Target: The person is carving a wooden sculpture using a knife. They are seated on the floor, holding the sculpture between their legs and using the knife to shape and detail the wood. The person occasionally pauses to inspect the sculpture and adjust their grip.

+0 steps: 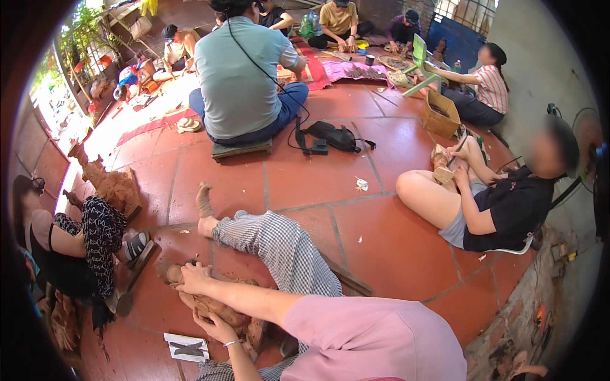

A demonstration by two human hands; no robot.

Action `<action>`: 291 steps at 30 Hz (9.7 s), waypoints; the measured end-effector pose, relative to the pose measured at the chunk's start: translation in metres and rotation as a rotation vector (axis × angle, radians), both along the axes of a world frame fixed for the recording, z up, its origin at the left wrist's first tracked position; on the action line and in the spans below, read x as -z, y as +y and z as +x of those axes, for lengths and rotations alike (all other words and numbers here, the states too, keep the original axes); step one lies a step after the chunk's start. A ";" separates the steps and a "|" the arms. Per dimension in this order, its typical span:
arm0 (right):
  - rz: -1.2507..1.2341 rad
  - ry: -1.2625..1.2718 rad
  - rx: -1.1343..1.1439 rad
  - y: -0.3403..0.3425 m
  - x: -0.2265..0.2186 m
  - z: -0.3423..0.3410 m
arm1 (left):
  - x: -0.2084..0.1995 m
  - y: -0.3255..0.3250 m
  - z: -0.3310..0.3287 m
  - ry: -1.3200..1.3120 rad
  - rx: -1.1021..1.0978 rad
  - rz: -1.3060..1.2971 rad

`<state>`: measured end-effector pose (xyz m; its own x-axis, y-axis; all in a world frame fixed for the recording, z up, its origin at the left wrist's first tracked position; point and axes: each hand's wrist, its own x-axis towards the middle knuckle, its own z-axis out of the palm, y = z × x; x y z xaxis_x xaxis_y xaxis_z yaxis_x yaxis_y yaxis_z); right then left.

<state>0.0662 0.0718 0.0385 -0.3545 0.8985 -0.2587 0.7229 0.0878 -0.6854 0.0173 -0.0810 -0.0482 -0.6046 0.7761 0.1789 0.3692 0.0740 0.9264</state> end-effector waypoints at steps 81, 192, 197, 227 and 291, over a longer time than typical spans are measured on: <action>-0.137 0.239 -0.009 0.039 0.053 0.004 | -0.032 0.008 0.031 -0.038 -0.014 -0.088; -0.324 0.899 -0.199 0.024 0.075 0.056 | -0.019 0.084 -0.041 0.233 -0.088 -0.092; -0.555 0.891 -0.275 0.047 0.098 0.085 | -0.020 0.083 -0.037 0.215 -0.095 -0.099; -0.319 0.813 -0.295 0.035 0.076 0.060 | -0.023 0.086 -0.037 0.220 -0.120 -0.130; -0.068 0.573 -0.568 0.042 0.064 0.044 | -0.008 0.088 -0.048 -0.158 -0.084 -0.065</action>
